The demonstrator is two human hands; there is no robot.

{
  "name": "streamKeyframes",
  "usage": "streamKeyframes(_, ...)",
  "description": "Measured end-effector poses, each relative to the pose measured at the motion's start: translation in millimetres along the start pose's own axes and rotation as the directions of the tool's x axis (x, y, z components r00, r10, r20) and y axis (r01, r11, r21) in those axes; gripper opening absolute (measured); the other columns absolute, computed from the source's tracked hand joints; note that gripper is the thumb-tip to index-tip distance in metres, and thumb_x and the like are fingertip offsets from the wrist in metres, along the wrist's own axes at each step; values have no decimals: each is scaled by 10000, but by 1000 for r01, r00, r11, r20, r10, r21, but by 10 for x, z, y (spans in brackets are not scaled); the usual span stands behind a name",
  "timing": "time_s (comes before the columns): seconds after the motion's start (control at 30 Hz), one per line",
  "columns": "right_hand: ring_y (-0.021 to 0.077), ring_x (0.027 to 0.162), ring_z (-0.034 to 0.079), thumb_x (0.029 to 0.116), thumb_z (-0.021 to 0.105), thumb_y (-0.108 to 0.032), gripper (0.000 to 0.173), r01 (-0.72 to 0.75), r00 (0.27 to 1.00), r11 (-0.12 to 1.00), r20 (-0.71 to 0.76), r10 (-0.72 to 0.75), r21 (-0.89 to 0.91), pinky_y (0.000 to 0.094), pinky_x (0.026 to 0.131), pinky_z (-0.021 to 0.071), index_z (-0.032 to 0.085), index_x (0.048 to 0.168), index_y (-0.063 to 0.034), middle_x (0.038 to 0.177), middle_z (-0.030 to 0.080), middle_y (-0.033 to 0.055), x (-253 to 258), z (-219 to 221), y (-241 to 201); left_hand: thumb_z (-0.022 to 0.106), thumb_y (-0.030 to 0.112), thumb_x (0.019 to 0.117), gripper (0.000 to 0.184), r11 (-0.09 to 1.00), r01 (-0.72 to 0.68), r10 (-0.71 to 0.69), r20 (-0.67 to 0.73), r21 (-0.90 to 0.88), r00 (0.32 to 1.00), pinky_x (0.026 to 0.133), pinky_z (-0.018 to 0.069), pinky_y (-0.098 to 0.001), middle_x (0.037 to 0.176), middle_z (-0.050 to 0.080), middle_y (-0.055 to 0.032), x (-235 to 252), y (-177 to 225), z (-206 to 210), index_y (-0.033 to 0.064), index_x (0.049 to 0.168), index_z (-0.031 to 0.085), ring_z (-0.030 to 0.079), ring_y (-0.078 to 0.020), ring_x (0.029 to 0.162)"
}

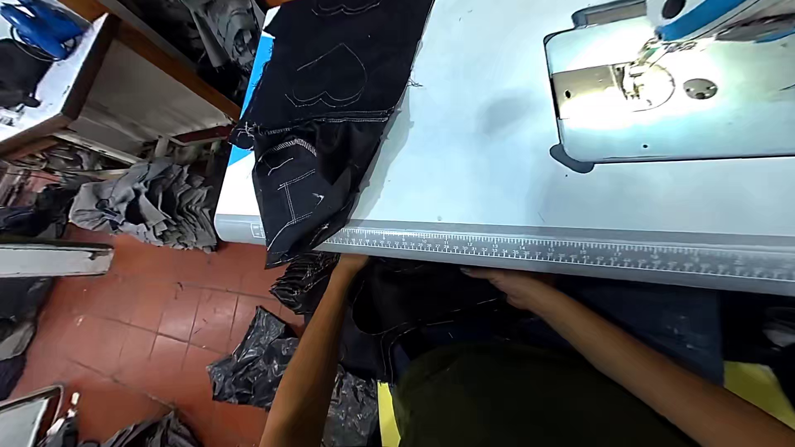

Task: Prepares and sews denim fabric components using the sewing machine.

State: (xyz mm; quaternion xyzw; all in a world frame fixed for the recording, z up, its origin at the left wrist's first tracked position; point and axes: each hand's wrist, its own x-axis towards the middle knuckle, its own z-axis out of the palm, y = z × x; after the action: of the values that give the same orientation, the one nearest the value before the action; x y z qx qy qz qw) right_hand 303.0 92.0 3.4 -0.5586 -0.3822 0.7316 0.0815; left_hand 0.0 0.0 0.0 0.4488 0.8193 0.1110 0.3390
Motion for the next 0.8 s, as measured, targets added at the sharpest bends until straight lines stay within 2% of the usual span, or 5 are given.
streamKeyframes(0.13, 143, 1107, 644, 880, 775, -28, 519, 20, 1000, 999, 11, -20, 44, 335, 917, 568, 554, 1350, -17, 1234, 654, 96, 130, -87, 95, 566, 858, 790, 1028, 883, -442, 379, -316, -158, 870, 1085, 491, -470, 1300, 630, -232, -1127, -821, 442, -59, 1251, 612, 595, -292, 1260)
streamKeyframes(0.27, 159, 1155, 618, 870, 792, -52, 539, 51, 997, 999, 50, -50, -19, 362, 952, 539, 561, 1357, -36, 1272, 644, 96, 253, -69, 187, 792, 515, 811, 898, 865, -336, 169, -415, -372, 894, 1024, 532, -365, 1251, 658, -202, -1957, -1019, 940, -126, 1365, 496, 642, -194, 1172)
streamKeyframes(0.4, 188, 1209, 599, 902, 758, -39, 512, 72, 997, 995, 44, -69, -68, 376, 1002, 515, 556, 1372, -25, 1326, 619, 131, 226, -79, 191, 660, 167, 934, 225, 922, -364, 219, -596, -133, 773, 855, 583, -236, 958, 717, -128, -2058, -749, 1249, -45, 982, 715, 699, -112, 905)
streamKeyframes(0.57, 257, 1295, 551, 932, 764, -311, 618, -55, 993, 994, 94, 65, -98, 467, 1036, 485, 513, 1453, -93, 1419, 573, 139, 237, -125, 281, 677, 197, 795, 215, 946, -243, 320, -494, 215, 808, 595, 605, -341, 790, 709, -96, -2013, -571, 1015, 0, 872, 715, 703, -174, 644)
streamKeyframes(0.8, 298, 1415, 455, 878, 780, -502, 767, -143, 989, 970, -4, 145, -199, 542, 1131, 394, 514, 1481, -109, 1506, 512, 160, 200, -156, 161, 642, 192, 822, 159, 779, -237, 553, -458, 581, 696, 568, 581, -352, 788, 684, -102, -2164, -271, 889, 37, 804, 674, 702, -223, 691)
